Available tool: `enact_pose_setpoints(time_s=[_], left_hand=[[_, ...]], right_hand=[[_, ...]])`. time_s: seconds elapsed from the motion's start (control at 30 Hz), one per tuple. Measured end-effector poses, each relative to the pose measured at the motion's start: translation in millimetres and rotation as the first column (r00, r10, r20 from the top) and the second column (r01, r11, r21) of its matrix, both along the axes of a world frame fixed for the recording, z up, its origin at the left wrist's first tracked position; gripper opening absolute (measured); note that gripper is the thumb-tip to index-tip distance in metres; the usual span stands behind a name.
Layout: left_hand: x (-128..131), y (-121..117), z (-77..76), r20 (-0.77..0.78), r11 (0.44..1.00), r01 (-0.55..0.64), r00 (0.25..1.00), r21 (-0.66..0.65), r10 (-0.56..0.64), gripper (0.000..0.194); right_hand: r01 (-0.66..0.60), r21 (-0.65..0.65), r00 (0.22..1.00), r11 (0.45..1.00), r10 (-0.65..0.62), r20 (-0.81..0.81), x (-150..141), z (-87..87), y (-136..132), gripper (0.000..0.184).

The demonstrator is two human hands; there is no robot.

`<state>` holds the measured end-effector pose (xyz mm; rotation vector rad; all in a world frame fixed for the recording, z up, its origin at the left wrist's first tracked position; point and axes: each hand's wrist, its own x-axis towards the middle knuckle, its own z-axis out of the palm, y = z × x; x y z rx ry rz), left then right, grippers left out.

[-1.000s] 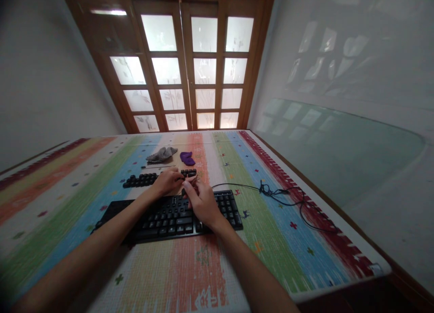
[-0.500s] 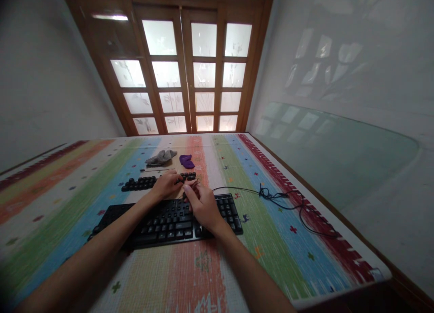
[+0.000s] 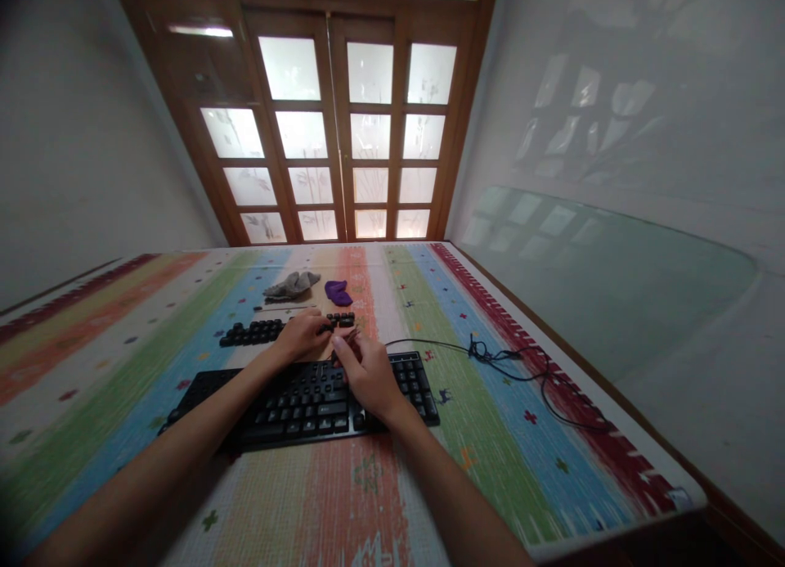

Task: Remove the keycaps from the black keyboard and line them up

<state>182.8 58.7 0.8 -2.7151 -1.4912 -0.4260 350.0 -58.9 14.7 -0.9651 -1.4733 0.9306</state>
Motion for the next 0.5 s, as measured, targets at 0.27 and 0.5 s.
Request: enact_pose_setpoints(time_s=[0.27, 0.5], left_hand=[[0.6, 0.6, -2.6, -0.009, 1.0, -0.022, 1.0, 0.004, 0.022, 0.016], [-1.1, 1.2, -5.9, 0.014, 1.0, -0.014, 1.0, 0.022, 0.014, 0.015]], right_hand=[[0.03, 0.025, 0.998, 0.999, -0.032, 0.061, 0.4, -2.2, 0.9, 0.032], [0.021, 0.03, 0.998, 0.999, -0.023, 0.067, 0.3, 0.4, -0.3, 0.031]])
